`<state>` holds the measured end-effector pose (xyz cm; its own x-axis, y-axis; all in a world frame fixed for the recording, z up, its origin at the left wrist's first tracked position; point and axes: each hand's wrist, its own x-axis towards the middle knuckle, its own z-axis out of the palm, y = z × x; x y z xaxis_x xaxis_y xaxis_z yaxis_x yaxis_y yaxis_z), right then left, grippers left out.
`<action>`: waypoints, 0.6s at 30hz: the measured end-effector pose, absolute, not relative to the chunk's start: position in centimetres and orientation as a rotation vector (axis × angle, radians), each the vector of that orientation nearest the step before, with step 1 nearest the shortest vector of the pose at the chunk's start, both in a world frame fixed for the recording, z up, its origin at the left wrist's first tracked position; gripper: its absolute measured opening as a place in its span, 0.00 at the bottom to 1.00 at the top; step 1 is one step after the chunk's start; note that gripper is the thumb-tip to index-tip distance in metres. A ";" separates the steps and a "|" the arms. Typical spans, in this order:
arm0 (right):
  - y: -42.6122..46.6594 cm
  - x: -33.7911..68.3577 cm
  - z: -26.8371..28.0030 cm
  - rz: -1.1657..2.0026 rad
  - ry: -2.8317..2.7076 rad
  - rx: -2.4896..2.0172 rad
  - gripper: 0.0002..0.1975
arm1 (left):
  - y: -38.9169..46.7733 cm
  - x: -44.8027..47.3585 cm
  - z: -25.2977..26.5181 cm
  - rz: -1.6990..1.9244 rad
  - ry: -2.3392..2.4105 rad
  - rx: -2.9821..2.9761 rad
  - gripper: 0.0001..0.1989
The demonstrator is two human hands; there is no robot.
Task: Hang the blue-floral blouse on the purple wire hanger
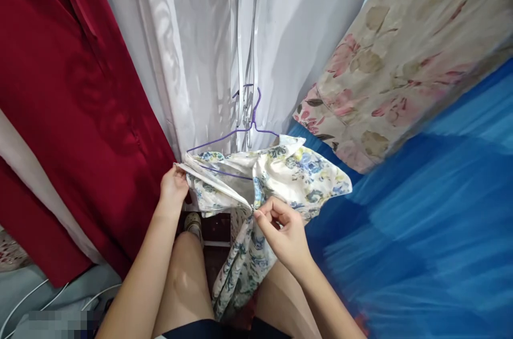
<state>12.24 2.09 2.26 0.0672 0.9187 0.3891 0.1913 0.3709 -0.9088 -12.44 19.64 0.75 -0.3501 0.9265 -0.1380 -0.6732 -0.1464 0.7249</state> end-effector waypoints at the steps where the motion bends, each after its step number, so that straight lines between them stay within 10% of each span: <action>1: 1.9 12.6 1.9 0.757 -1.397 -1.081 0.12 | 19.4 -11.9 -0.4 1.716 0.881 0.416 0.08; 9: 0.0 18.1 -4.6 0.826 -1.042 -1.249 0.16 | 14.4 -7.5 -5.6 1.401 0.883 0.730 0.15; 18: -3.8 14.8 -4.1 0.750 -1.128 -1.295 0.11 | 5.5 -3.5 0.4 1.305 0.722 1.456 0.12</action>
<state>14.79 -3.77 -4.13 0.3217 0.9221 0.2153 0.1576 0.1720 -0.9724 -3.52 5.53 0.37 0.2363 0.9063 0.3503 -0.1847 -0.3120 0.9319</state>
